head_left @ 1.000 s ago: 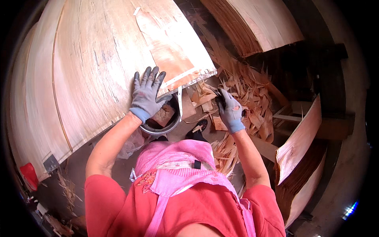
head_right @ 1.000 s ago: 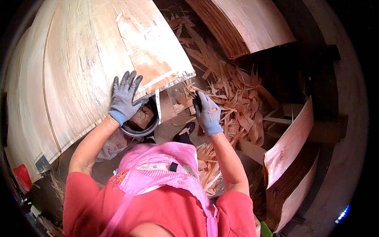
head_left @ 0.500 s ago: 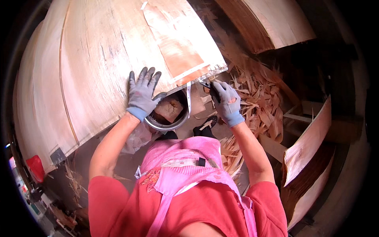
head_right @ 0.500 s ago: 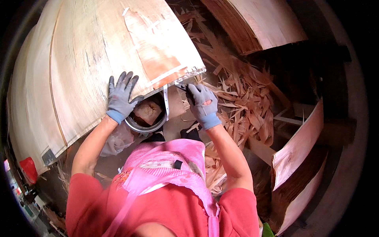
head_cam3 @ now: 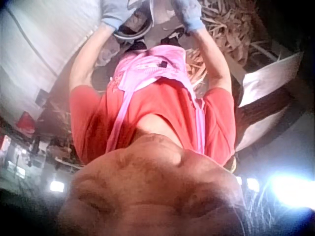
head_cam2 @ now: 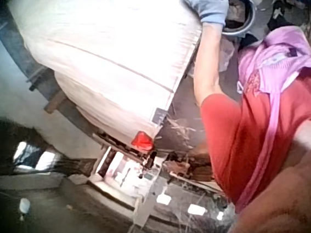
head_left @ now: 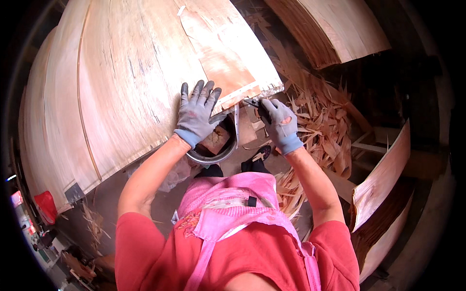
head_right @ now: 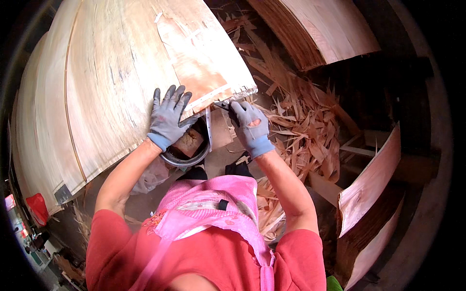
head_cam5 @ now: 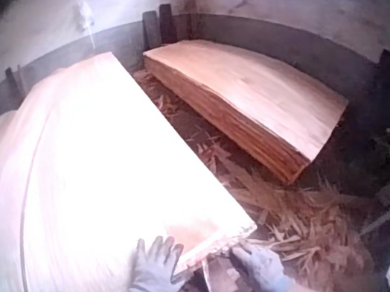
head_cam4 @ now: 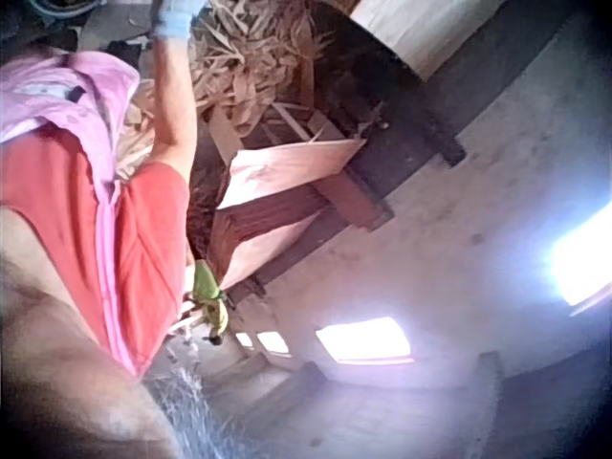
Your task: The person measures and cuts strips of wood veneer using a measuring tape and a utility knife, then applies the strips to a larger curved wood panel.
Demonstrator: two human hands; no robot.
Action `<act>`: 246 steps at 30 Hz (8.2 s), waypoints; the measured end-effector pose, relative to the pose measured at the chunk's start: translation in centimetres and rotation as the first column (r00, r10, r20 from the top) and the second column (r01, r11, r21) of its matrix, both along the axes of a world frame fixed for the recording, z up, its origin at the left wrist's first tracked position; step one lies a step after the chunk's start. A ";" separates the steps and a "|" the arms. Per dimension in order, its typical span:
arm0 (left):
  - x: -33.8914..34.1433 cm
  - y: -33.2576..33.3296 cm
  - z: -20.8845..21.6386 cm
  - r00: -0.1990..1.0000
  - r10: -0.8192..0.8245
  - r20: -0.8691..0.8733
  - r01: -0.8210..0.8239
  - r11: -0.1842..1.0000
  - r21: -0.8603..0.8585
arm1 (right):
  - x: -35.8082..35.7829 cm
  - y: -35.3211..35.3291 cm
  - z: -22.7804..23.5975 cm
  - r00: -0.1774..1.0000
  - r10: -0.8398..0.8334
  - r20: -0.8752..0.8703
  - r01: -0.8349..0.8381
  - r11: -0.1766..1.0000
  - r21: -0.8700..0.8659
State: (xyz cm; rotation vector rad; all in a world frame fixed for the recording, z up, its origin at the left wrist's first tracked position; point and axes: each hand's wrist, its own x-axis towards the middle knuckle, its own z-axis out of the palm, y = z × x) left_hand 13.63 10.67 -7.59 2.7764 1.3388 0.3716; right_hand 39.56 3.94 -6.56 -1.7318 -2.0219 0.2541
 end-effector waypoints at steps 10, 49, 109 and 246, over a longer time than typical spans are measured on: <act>0.0 0.9 0.9 0.992 0.002 0.124 -0.005 1.000 0.022 | -0.9 -1.0 -0.1 0.955 -0.102 -0.278 0.089 0.994 -0.057; -8.8 -6.6 2.8 0.934 0.051 0.354 0.025 0.978 -0.208 | 7.3 -14.8 -0.4 0.901 -0.422 0.102 0.413 0.762 -0.498; -15.0 2.7 2.2 0.908 0.364 0.209 -0.337 0.929 -0.155 | 3.4 -2.6 -1.5 0.558 -0.373 -0.741 0.179 0.926 -0.331; -12.9 15.1 13.0 0.022 0.799 0.601 0.228 0.582 -0.781 | 18.2 -10.0 -6.6 0.732 -0.365 -0.575 0.183 0.919 -0.350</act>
